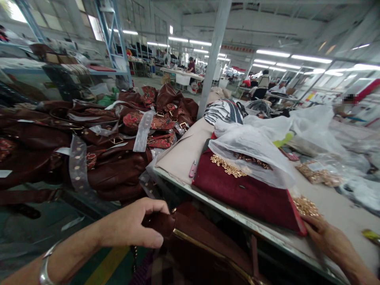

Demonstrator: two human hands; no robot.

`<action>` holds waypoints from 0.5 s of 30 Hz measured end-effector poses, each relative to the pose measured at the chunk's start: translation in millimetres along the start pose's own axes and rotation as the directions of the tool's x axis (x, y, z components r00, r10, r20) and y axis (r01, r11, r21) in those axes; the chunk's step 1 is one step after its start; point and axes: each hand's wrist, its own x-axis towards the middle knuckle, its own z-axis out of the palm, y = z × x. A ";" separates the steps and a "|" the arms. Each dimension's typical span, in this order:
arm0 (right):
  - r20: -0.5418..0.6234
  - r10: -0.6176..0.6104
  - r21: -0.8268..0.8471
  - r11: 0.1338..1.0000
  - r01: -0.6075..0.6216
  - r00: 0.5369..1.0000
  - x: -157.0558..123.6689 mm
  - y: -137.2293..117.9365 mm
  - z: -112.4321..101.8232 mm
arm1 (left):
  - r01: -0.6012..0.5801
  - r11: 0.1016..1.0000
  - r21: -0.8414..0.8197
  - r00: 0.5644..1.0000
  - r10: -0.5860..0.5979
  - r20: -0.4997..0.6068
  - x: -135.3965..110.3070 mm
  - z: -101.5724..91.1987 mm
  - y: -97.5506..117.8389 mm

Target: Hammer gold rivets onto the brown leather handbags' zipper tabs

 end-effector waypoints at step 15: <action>0.072 0.108 0.015 0.994 -0.109 0.992 -11.1 -43.1 -25.6 | -0.162 0.970 -0.180 0.974 0.128 -0.188 35.3 60.7 -7.0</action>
